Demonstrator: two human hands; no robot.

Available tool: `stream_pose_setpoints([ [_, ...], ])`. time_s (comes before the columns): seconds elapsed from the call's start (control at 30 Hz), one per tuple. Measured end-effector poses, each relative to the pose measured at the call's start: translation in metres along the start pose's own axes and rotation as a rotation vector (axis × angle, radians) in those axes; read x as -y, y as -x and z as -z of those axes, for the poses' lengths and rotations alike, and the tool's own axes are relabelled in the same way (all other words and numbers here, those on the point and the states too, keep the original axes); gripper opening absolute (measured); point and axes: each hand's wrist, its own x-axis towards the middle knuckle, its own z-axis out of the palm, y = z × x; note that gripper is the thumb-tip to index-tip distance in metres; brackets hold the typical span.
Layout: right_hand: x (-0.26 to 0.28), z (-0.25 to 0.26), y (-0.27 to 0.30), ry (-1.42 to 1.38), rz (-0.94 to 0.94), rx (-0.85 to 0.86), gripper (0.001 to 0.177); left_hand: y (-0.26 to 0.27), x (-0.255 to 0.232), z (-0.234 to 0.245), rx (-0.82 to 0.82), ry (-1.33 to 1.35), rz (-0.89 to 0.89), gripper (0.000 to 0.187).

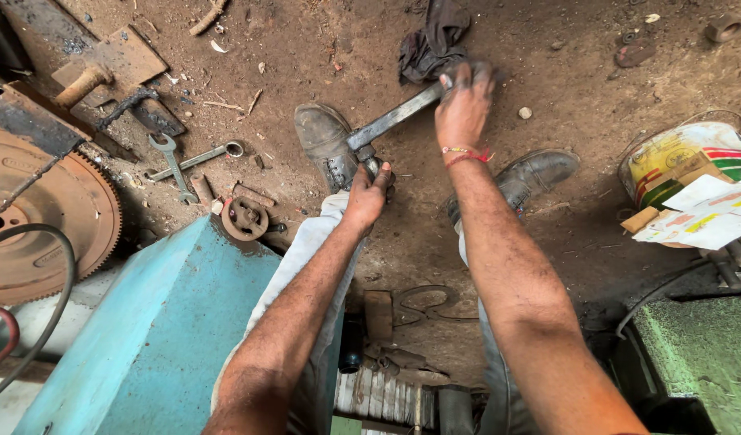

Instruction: The person cleans a metal part with a cloth while sitting on the floor. They then stand up, walk to another area, pick up a long metal bar, and wipe it with the cloth.

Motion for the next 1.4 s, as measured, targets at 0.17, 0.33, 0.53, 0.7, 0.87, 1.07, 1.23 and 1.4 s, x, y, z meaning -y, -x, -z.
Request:
stream_pose_setpoints([
  [0.17, 0.027, 0.045, 0.009, -0.08, -0.055, -0.035, 0.025, 0.005, -0.006, -0.008, -0.061, -0.097, -0.026, 0.023],
  [0.33, 0.076, 0.076, 0.062, -0.468, 0.07, 0.03, 0.017, 0.013, -0.011, -0.017, -0.117, -0.403, -0.264, 0.026],
  [0.53, 0.085, 0.076, 0.057, -0.437, 0.078, -0.005, 0.017, 0.019, -0.009, -0.022, -0.144, -0.443, -0.478, 0.038],
  [0.7, 0.061, 0.052, 0.032, -0.453, -0.035, -0.034, 0.012, 0.021, -0.009, -0.018, -0.131, -0.456, -0.267, 0.034],
  [0.87, 0.033, 0.037, 0.016, -0.36, -0.038, -0.054, 0.008, 0.019, -0.009, -0.022, -0.147, -0.433, -0.151, 0.035],
  [1.07, 0.009, 0.026, 0.001, -0.314, -0.109, -0.052, 0.007, 0.019, 0.001, -0.019, -0.107, -0.373, -0.224, 0.032],
  [1.23, -0.013, 0.009, -0.014, -0.155, -0.01, -0.176, 0.013, 0.009, 0.012, -0.011, -0.033, -0.146, -0.064, 0.024],
  [1.4, -0.058, 0.001, -0.027, -0.335, -0.013, -0.074, 0.026, -0.004, 0.025, -0.003, -0.043, -0.054, -0.04, 0.019],
])
